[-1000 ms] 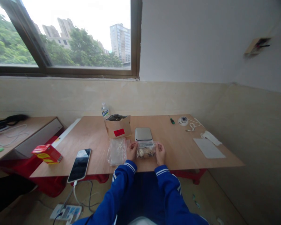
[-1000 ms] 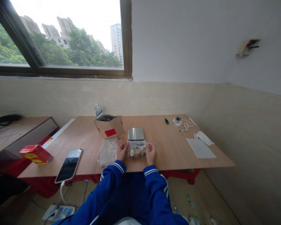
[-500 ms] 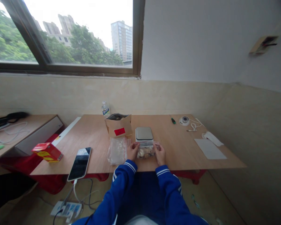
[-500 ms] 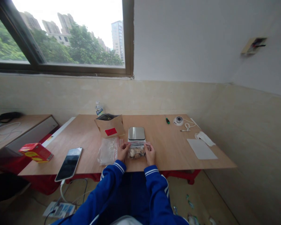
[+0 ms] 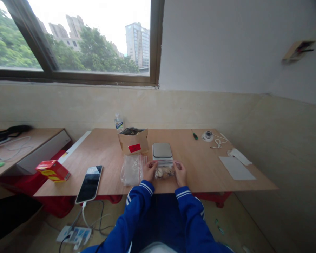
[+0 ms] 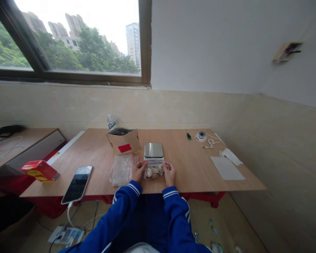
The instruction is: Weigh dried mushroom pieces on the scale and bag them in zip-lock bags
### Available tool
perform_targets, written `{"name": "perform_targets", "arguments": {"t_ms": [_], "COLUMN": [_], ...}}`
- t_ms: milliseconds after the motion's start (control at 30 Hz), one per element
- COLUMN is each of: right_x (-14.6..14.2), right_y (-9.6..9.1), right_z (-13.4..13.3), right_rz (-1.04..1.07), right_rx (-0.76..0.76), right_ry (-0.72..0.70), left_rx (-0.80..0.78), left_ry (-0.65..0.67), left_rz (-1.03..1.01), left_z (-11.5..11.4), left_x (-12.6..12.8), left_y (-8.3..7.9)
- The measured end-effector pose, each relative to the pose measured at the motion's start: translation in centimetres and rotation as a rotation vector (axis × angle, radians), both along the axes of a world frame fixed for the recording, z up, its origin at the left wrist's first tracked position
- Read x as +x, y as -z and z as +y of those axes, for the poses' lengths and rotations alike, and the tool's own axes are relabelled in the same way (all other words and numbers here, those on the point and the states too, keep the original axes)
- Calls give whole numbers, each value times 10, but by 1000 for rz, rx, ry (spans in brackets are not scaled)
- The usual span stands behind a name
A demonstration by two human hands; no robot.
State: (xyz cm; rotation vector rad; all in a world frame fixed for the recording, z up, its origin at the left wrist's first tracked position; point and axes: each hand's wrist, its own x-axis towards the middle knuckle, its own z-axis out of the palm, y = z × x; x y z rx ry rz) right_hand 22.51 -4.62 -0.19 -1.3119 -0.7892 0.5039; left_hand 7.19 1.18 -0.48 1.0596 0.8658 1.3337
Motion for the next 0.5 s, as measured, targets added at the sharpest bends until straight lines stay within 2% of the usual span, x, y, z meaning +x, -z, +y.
{"name": "perform_targets", "arguments": {"t_ms": [233, 500], "right_x": [-3, 0], "right_y": [-7, -8], "right_z": [-2, -5], "right_rz": [28, 94], "right_rx": [-17, -10], "right_ry": [25, -147], "left_rx": [18, 49], "left_ry": [24, 70], "left_rz": [22, 84], "left_z": [0, -2], "left_x": [2, -1], "left_y": [2, -4]}}
